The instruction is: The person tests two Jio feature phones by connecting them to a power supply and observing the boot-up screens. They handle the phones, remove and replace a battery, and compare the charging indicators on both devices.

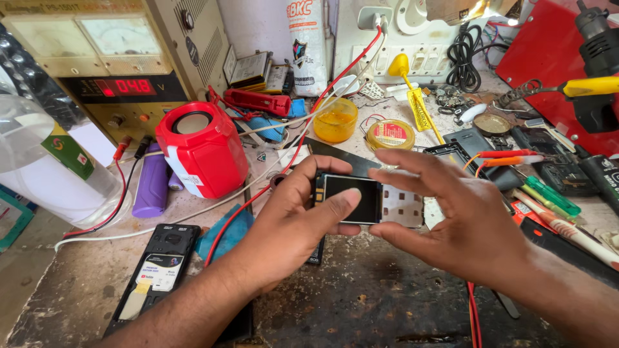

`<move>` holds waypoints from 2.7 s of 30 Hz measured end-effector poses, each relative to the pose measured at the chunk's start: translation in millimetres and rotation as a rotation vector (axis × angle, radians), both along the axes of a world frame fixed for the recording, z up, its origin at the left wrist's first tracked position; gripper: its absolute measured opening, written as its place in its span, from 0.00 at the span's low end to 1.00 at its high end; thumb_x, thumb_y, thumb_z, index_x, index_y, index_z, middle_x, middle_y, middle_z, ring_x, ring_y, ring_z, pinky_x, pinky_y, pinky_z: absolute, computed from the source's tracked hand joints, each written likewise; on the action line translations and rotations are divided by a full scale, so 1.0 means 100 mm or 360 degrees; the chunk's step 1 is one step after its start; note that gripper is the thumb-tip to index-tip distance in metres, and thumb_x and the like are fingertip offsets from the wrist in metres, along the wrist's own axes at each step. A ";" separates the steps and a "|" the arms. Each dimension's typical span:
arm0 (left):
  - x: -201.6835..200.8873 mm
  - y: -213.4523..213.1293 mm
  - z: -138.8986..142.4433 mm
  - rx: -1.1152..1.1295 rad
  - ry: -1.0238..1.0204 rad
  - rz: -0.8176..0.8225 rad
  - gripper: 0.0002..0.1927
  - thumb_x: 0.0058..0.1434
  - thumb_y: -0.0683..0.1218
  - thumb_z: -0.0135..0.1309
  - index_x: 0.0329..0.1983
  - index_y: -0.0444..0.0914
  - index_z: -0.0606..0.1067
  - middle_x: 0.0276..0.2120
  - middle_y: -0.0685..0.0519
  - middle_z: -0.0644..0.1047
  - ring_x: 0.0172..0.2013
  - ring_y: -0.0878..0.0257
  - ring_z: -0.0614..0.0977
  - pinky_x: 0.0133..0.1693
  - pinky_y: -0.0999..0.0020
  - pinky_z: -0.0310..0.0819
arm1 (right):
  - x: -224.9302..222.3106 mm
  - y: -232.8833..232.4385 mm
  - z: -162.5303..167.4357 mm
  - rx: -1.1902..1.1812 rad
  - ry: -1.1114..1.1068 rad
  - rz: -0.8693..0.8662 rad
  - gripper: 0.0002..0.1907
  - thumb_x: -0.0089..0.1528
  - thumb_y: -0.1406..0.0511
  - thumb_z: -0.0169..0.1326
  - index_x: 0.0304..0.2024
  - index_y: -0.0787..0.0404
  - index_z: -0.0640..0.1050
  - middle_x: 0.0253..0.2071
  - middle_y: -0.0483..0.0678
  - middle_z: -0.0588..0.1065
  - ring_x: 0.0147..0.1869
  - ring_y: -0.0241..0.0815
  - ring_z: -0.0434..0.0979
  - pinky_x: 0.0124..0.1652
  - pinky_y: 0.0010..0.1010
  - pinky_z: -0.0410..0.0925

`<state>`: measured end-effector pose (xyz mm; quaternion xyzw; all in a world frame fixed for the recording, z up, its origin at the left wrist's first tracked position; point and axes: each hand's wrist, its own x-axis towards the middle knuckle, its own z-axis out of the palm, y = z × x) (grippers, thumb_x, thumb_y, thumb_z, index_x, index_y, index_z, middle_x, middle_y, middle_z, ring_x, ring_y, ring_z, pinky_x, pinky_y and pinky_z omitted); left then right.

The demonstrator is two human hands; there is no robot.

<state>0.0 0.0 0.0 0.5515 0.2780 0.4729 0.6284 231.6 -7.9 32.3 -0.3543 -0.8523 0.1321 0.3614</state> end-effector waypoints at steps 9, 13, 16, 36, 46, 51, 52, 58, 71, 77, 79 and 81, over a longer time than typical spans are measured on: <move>0.00 -0.01 0.03 -0.0020 0.0055 0.0051 0.16 0.67 0.40 0.51 0.58 0.37 0.67 0.47 0.49 0.77 0.46 0.64 0.82 0.43 0.64 0.86 | -0.08 -0.06 0.01 0.0377 -0.0091 -0.0084 0.44 0.52 0.61 0.70 0.67 0.55 0.65 0.58 0.48 0.79 0.59 0.42 0.82 0.42 0.31 0.78; 0.00 -0.02 0.05 0.0007 0.0009 0.0011 0.16 0.67 0.40 0.51 0.58 0.37 0.67 0.48 0.51 0.76 0.46 0.65 0.82 0.44 0.65 0.86 | -0.06 -0.04 0.00 0.0255 -0.0132 -0.0130 0.45 0.51 0.59 0.71 0.68 0.53 0.65 0.57 0.45 0.80 0.57 0.41 0.82 0.43 0.30 0.76; 0.01 -0.03 0.05 0.0020 0.0049 0.0029 0.18 0.65 0.38 0.52 0.58 0.37 0.66 0.47 0.51 0.77 0.45 0.66 0.82 0.43 0.66 0.86 | -0.05 -0.05 -0.03 0.0286 -0.0177 -0.0138 0.43 0.53 0.58 0.70 0.69 0.53 0.67 0.57 0.45 0.80 0.59 0.42 0.80 0.45 0.29 0.74; -0.06 0.07 0.08 0.0104 0.0326 0.0838 0.25 0.62 0.40 0.66 0.48 0.34 0.59 0.43 0.47 0.69 0.37 0.62 0.83 0.35 0.64 0.87 | 0.05 0.03 -0.11 -0.0606 0.0341 -0.0369 0.16 0.65 0.65 0.61 0.55 0.64 0.82 0.30 0.49 0.83 0.28 0.32 0.73 0.25 0.25 0.63; -0.06 0.04 0.10 -0.0085 -0.0434 0.0374 0.12 0.64 0.47 0.59 0.42 0.39 0.68 0.39 0.53 0.77 0.42 0.66 0.81 0.49 0.63 0.82 | -0.15 -0.13 -0.12 0.0649 -0.0123 -0.0186 0.18 0.59 0.63 0.67 0.49 0.61 0.79 0.43 0.51 0.82 0.40 0.38 0.84 0.35 0.29 0.74; -0.10 0.06 0.13 0.0069 -0.0427 0.0525 0.13 0.62 0.46 0.61 0.41 0.41 0.68 0.40 0.55 0.79 0.42 0.67 0.81 0.45 0.64 0.78 | -0.13 -0.12 0.00 0.0528 -0.0040 0.0021 0.29 0.54 0.55 0.65 0.54 0.63 0.78 0.49 0.52 0.81 0.46 0.40 0.84 0.40 0.30 0.76; -0.14 0.09 0.14 0.0118 -0.0451 0.0590 0.13 0.64 0.47 0.61 0.41 0.42 0.67 0.40 0.56 0.78 0.42 0.67 0.80 0.45 0.65 0.77 | -0.12 -0.07 0.03 0.0314 0.0035 -0.0076 0.25 0.57 0.56 0.62 0.54 0.62 0.78 0.47 0.50 0.82 0.44 0.39 0.85 0.40 0.30 0.76; -0.26 0.21 0.15 0.0198 -0.0641 0.0781 0.10 0.71 0.53 0.52 0.43 0.45 0.66 0.41 0.56 0.77 0.39 0.67 0.79 0.39 0.69 0.75 | -0.25 0.13 0.00 -0.0443 -0.0422 -0.0216 0.20 0.61 0.51 0.59 0.49 0.52 0.84 0.45 0.43 0.85 0.43 0.43 0.84 0.41 0.34 0.76; -0.27 0.10 0.09 0.0123 -0.0756 -0.0044 0.20 0.72 0.56 0.45 0.59 0.38 0.67 0.48 0.45 0.78 0.43 0.60 0.80 0.44 0.63 0.79 | -0.31 0.29 0.03 -0.0454 -0.0862 -0.0024 0.31 0.53 0.45 0.67 0.55 0.47 0.79 0.50 0.38 0.77 0.46 0.43 0.78 0.44 0.37 0.76; -0.20 0.11 0.03 0.0053 -0.0701 -0.0050 0.20 0.73 0.55 0.43 0.60 0.39 0.67 0.49 0.45 0.78 0.43 0.60 0.80 0.45 0.63 0.78 | 0.14 0.48 0.25 -0.1336 0.1053 0.0484 0.23 0.67 0.60 0.56 0.62 0.63 0.72 0.56 0.56 0.72 0.47 0.45 0.78 0.46 0.34 0.71; -0.17 0.11 0.01 0.0036 -0.0661 0.0000 0.19 0.73 0.55 0.43 0.59 0.38 0.67 0.48 0.46 0.78 0.43 0.61 0.80 0.44 0.63 0.78 | 0.18 0.46 0.26 -0.1420 0.1215 0.0773 0.19 0.69 0.62 0.54 0.59 0.65 0.71 0.56 0.61 0.73 0.54 0.53 0.81 0.52 0.38 0.75; -0.16 0.11 0.00 0.0029 -0.0643 0.0054 0.19 0.74 0.55 0.43 0.59 0.38 0.67 0.47 0.46 0.78 0.42 0.62 0.80 0.44 0.63 0.78 | 0.14 0.45 0.25 -0.1496 0.1264 0.0692 0.16 0.71 0.64 0.51 0.57 0.67 0.70 0.55 0.64 0.75 0.57 0.59 0.82 0.53 0.41 0.77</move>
